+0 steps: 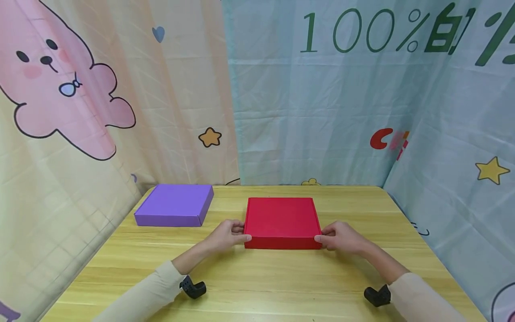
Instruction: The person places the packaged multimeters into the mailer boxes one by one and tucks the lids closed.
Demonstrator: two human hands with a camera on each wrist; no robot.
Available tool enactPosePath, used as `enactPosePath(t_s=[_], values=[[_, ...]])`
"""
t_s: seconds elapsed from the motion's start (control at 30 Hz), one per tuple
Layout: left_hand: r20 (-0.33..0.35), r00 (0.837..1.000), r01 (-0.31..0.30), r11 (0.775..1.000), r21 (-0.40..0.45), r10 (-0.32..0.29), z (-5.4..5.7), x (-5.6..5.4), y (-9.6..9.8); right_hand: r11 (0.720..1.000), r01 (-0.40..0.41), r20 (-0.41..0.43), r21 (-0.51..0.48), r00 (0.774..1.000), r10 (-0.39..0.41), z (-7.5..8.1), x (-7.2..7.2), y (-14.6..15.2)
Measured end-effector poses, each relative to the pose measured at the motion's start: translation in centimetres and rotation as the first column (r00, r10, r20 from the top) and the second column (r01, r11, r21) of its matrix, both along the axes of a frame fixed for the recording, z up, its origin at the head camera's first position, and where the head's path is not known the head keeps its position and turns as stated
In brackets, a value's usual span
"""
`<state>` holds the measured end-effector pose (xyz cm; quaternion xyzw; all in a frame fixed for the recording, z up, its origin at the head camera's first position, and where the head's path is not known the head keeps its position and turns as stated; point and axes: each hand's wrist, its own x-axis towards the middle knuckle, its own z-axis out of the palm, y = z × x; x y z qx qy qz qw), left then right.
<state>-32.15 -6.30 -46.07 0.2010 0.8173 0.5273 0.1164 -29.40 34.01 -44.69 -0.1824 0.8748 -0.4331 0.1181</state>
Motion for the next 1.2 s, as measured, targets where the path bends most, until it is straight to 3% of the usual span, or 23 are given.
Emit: enactPosePath(t_s=[0.17,0.37,0.53,0.8,1.2], values=[[0.025,1.000,-0.010,0.999,0.049,0.008,-0.3,-0.2,-0.2,0.996,0.065,0.084,-0.058,0.995,-0.060,-0.2,-0.3,0.2],[0.027,0.999,-0.030,0.995,0.090,0.027,-0.3,-0.3,0.0,0.994,0.095,0.061,-0.048,0.994,-0.092,-0.2,-0.5,0.3],[0.006,1.000,-0.025,0.997,0.079,0.024,-0.1,-0.5,0.7,0.994,0.099,0.040,-0.045,0.994,-0.097,0.1,-0.9,0.7],[0.031,0.998,-0.062,0.996,0.067,0.060,0.1,-1.3,2.4,0.995,0.045,0.049,-0.084,0.998,-0.041,0.2,-1.7,2.3],[0.030,0.998,-0.066,0.997,0.049,0.064,0.2,-3.0,4.4,0.989,0.093,0.117,-0.118,0.990,-0.079,0.1,-2.9,4.0]])
